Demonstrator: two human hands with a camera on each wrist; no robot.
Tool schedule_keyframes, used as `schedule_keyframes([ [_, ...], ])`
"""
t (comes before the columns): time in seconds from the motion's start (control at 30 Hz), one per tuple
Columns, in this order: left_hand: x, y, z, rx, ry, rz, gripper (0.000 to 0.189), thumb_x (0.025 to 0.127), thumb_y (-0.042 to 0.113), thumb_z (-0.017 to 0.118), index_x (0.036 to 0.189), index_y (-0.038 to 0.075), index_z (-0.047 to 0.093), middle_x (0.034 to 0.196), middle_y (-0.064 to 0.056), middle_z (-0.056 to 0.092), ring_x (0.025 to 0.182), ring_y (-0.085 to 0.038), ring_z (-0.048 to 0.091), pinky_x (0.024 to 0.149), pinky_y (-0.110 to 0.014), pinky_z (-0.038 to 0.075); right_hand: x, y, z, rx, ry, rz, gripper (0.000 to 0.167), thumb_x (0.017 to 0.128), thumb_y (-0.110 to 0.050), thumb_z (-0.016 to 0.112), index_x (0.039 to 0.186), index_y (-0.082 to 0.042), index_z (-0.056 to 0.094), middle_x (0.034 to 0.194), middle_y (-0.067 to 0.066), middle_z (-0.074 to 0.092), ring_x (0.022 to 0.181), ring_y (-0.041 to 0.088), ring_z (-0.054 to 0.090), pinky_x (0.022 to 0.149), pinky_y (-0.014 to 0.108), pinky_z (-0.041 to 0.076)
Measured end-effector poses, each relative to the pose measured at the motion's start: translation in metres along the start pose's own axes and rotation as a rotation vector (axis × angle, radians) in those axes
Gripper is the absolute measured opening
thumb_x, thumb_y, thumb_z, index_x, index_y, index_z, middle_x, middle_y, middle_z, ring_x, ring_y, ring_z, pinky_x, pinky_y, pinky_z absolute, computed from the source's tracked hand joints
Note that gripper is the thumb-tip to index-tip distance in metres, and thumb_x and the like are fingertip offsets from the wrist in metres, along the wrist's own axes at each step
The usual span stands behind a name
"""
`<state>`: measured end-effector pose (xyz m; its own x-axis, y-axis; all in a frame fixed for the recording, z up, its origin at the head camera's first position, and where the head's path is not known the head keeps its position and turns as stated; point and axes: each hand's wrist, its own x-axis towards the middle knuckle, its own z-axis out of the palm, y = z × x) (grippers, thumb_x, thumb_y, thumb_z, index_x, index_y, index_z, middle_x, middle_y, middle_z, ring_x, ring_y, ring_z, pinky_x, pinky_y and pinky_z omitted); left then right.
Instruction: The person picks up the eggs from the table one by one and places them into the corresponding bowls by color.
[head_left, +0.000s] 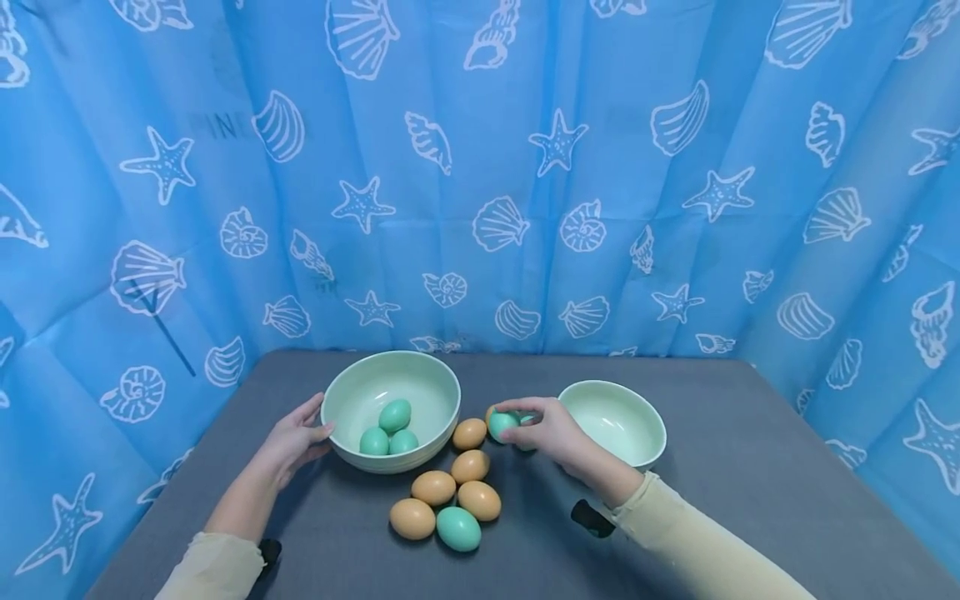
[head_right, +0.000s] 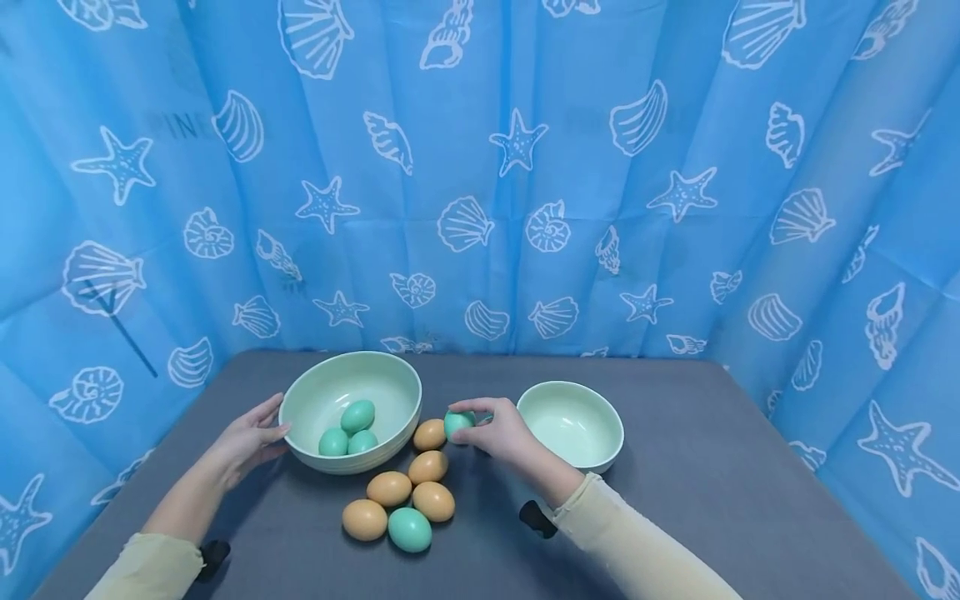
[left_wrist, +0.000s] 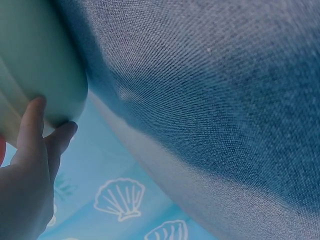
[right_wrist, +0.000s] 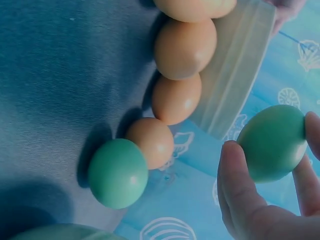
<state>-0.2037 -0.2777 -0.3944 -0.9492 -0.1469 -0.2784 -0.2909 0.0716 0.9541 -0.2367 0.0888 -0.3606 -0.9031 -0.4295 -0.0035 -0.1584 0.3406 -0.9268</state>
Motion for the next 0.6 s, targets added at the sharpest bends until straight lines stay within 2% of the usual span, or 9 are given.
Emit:
schedule_keyframes([
  [0.23, -0.001, -0.001, 0.001, -0.007, -0.007, 0.009, 0.071, 0.102, 0.003, 0.048, 0.156, 0.008, 0.003, 0.160, -0.019, -0.005, 0.144, -0.041, 0.010, 0.108, -0.053, 0.033, 0.004, -0.008, 0.003, 0.053, -0.013, -0.001, 0.037, 0.089, -0.008, 0.070, 0.126, -0.001, 0.064, 0.127, 0.020, 0.059, 0.096, 0.026, 0.068, 0.078, 0.042, 0.056],
  [0.43, -0.002, -0.003, 0.003, -0.003, -0.005, 0.010, 0.070, 0.102, 0.002, 0.046, 0.156, 0.007, 0.003, 0.160, -0.020, -0.004, 0.144, -0.041, 0.011, 0.108, -0.053, 0.034, 0.011, -0.010, 0.010, 0.101, -0.053, -0.012, 0.038, 0.091, -0.009, 0.068, 0.128, 0.000, 0.062, 0.136, 0.022, 0.053, 0.107, 0.030, 0.065, 0.086, 0.046, 0.055],
  [0.6, -0.002, -0.002, 0.002, 0.003, -0.009, 0.024, 0.069, 0.102, 0.002, 0.046, 0.156, 0.007, 0.003, 0.160, -0.020, -0.005, 0.144, -0.041, 0.010, 0.108, -0.054, 0.033, 0.019, -0.016, 0.016, 0.153, -0.049, -0.010, 0.039, 0.091, -0.007, 0.068, 0.129, -0.001, 0.062, 0.138, 0.020, 0.050, 0.110, 0.031, 0.062, 0.090, 0.048, 0.053],
])
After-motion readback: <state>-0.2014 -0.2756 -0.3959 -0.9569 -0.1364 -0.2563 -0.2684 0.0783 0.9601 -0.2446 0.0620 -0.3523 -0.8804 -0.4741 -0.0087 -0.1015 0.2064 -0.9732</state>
